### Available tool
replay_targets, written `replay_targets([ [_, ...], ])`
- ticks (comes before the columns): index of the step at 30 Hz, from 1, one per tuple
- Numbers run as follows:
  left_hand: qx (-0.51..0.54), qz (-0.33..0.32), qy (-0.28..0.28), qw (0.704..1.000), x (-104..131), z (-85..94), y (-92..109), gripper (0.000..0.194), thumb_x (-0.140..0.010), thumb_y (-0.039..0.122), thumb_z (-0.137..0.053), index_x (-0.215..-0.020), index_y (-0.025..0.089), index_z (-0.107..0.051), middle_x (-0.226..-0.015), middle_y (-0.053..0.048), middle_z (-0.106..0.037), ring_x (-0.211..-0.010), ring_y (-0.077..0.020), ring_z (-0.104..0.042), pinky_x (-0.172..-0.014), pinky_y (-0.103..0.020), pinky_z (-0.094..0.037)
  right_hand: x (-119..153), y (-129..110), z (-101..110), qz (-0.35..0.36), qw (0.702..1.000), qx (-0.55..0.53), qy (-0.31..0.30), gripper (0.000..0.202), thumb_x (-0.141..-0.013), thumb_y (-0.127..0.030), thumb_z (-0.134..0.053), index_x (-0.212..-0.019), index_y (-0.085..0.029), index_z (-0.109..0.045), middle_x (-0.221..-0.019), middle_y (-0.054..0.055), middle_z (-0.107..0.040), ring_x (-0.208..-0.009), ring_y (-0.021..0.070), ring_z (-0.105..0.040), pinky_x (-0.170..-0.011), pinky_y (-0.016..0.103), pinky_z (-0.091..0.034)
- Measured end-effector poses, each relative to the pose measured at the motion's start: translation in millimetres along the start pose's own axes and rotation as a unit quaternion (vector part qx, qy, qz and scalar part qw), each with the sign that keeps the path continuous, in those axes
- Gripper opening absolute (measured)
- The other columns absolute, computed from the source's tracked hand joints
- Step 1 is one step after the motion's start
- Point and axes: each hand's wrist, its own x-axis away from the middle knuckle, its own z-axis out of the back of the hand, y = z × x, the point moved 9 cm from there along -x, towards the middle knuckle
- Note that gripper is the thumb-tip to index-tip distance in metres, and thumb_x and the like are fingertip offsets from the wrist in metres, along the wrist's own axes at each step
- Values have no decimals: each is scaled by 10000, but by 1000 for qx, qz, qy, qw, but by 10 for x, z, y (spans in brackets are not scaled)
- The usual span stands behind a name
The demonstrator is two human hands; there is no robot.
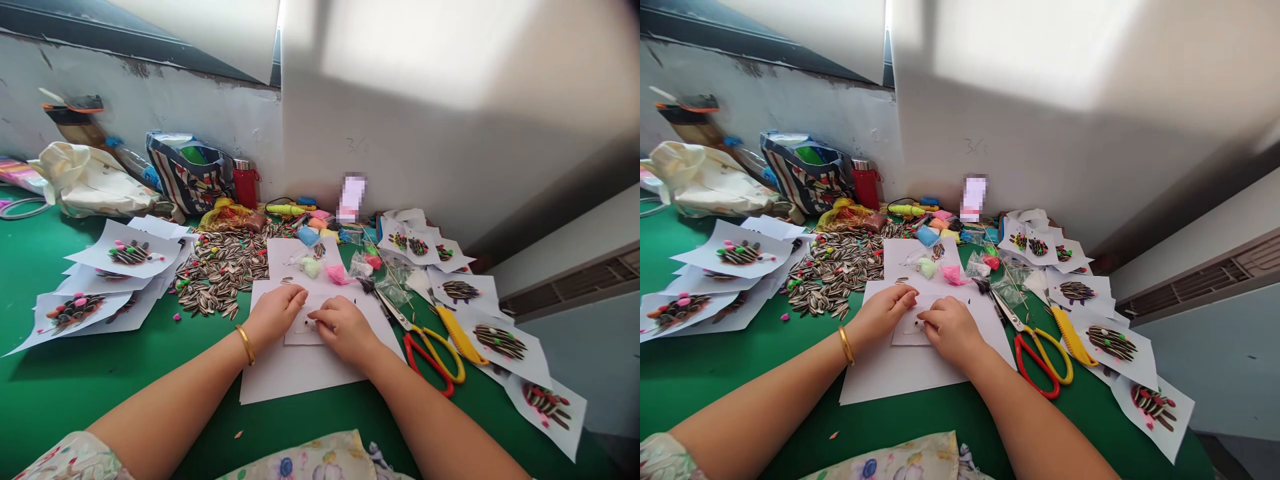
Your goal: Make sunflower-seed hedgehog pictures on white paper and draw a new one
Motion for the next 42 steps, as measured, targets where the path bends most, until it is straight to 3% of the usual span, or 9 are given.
replay_targets([
  [6,12,11,0,1000,-6,7,-28,419,-987,479,-332,-978,223,-664,-891,-40,-708,-859,-213,-649,-742,-307,-473,12,472,388,-103,991,81,37,201,-891,-158,-564,-931,-216,-752,-929,67,-709,-909,211,-595,-828,327,-442],
  [9,14,15,-1,1000,-4,9,-42,419,-985,478,-334,-989,221,-664,-905,-42,-708,-869,-217,-648,-749,-313,-475,51,743,506,-180,972,153,2,195,-898,-187,-556,-871,-224,-745,-886,64,-693,-885,219,-579,-771,320,-406],
  [12,19,15,-2,1000,-4,5,-56,418,-984,476,-335,-991,219,-664,-899,-46,-705,-876,-218,-649,-755,-315,-478,77,849,554,-209,961,183,-13,182,-899,-210,-558,-851,-225,-733,-870,57,-684,-865,217,-568,-745,320,-376],
  [23,48,18,16,999,-2,28,-60,410,-985,483,-344,-996,211,-650,-912,-41,-712,-879,-215,-651,-770,-323,-481,62,862,631,-207,961,180,39,184,-917,-209,-542,-862,-222,-717,-891,49,-697,-883,220,-568,-775,330,-359],
  [28,82,22,43,995,5,70,-61,399,-985,464,-352,-1033,197,-645,-942,-51,-718,-896,-210,-667,-788,-324,-496,49,737,556,-179,971,150,42,211,-919,-177,-519,-943,-224,-723,-934,56,-706,-922,226,-585,-779,334,-371],
  [33,56,15,73,996,-6,137,-52,242,-923,331,-483,-1041,209,-654,-1037,-50,-705,-944,-214,-649,-840,-335,-493,22,579,400,-130,986,97,35,232,-879,-130,-538,-984,-221,-723,-973,51,-712,-940,218,-595,-839,338,-411],
  [38,3,-21,38,999,-32,115,25,101,-839,248,-592,-894,202,-663,-906,-44,-661,-866,-208,-616,-786,-333,-486,2,382,214,-96,994,52,-7,181,-888,-144,-567,-937,-209,-728,-884,48,-701,-900,200,-610,-822,319,-442],
  [42,-39,-48,-1,998,-7,49,119,84,-794,266,-681,-862,217,-681,-939,-51,-657,-891,-220,-604,-776,-336,-468,5,277,132,-91,994,41,-34,174,-889,-132,-570,-924,-211,-721,-880,39,-708,-907,189,-621,-817,301,-445],
])
